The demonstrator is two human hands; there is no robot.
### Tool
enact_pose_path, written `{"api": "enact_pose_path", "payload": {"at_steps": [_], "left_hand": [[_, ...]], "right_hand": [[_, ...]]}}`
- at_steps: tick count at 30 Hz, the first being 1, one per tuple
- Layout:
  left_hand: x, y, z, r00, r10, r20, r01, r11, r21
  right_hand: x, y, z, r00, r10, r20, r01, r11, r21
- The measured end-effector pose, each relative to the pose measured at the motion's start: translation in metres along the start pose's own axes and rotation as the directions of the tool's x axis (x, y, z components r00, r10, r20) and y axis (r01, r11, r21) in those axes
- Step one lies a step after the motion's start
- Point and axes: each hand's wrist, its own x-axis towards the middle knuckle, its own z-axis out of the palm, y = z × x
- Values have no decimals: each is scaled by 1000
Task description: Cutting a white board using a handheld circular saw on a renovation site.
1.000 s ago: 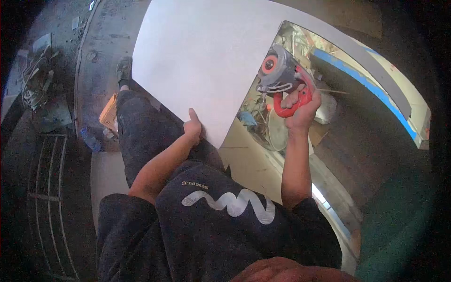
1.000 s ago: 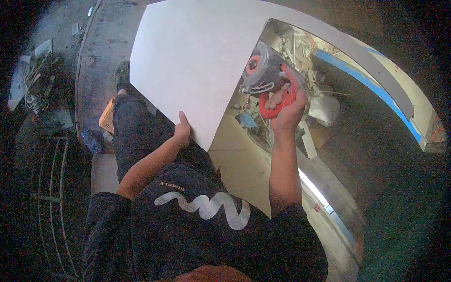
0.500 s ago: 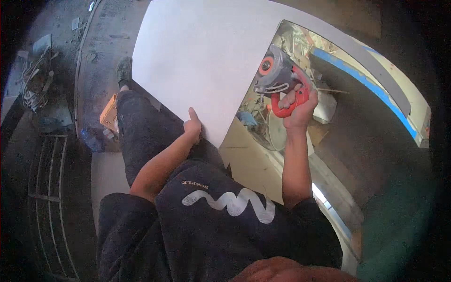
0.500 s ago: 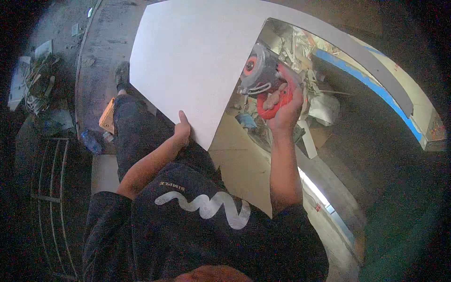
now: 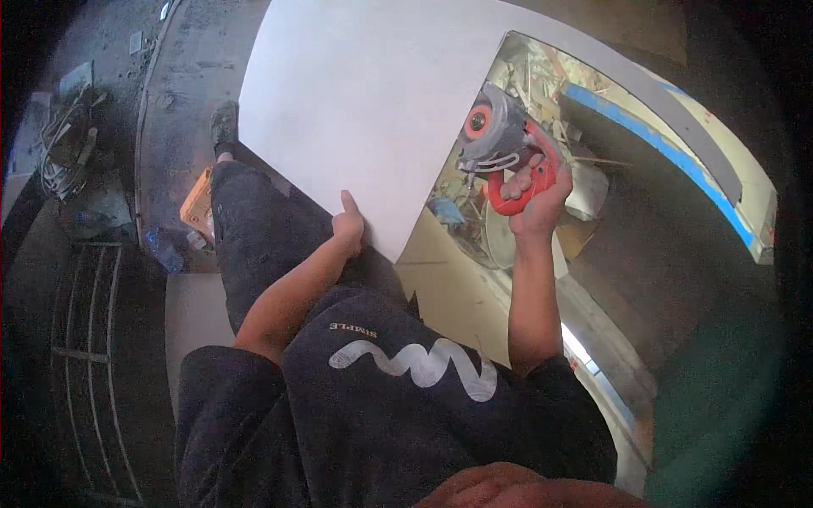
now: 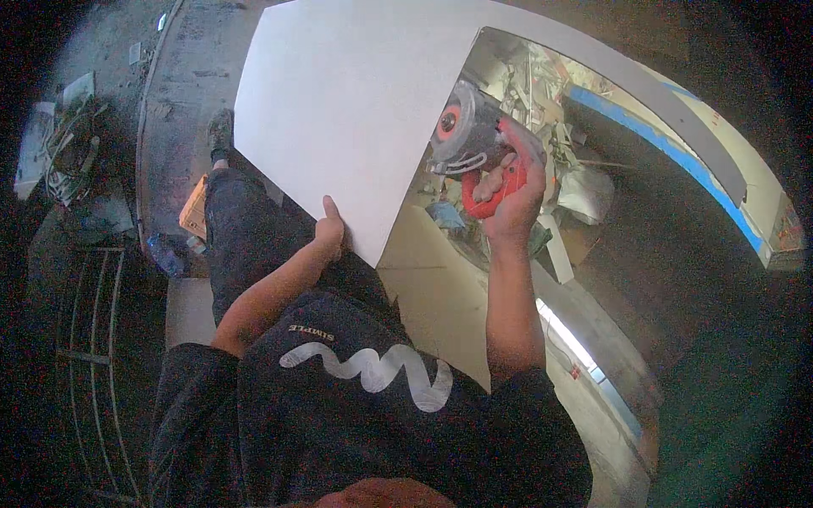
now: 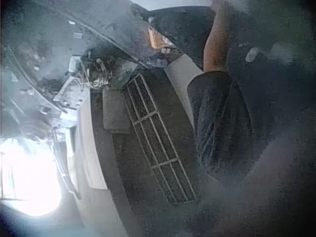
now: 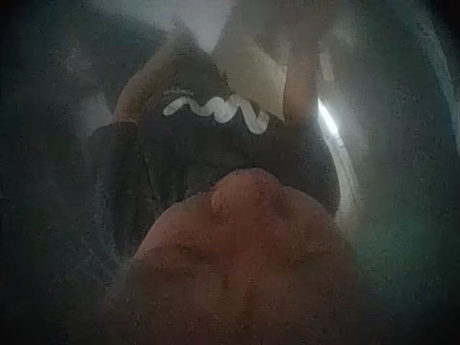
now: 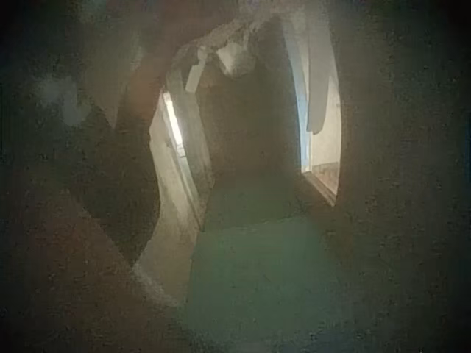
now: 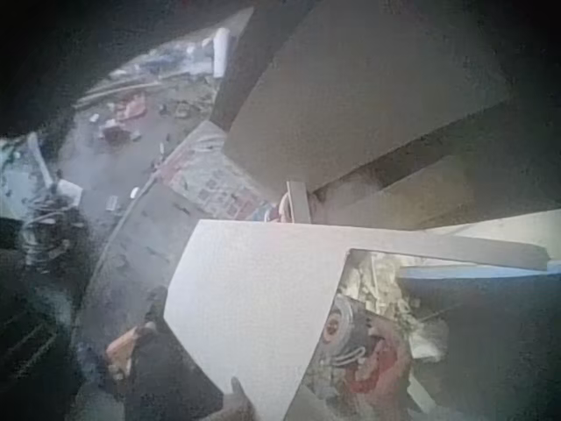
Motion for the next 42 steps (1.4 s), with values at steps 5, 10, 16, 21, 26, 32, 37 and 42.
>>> {"api": "enact_pose_path", "payload": {"at_steps": [5, 10, 16, 21, 26, 32, 37, 42], "left_hand": [[6, -8, 5, 1000, -11, -7, 11, 999, -47], [-12, 2, 1, 1000, 3, 28, 0, 995, -99], [-7, 0, 2, 998, 17, -60, -20, 999, -38], [-28, 18, 1, 999, -27, 24, 28, 998, -58], [0, -6, 9, 1000, 3, 25, -1, 997, -80], [-9, 2, 7, 999, -21, 46, 25, 997, -74], [-1, -3, 8, 999, -12, 44, 16, 995, -99], [29, -25, 5, 996, 47, 70, -48, 999, 12]], "right_hand": [[0, -3, 6, 998, 6, -60, -19, 975, -222], [-6, -1, 1, 998, 9, -56, -17, 990, -139], [-12, 0, 4, 998, 22, -63, -28, 994, -108], [-8, -3, -3, 995, 11, -104, -29, 984, -174], [-12, -5, -4, 998, 46, -42, -47, 998, -31], [-21, -1, -7, 996, 60, -64, -55, 995, 79], [-23, -2, -9, 997, 79, -23, -80, 997, -14], [-24, -1, -5, 997, 78, -15, -79, 995, -52]]}}
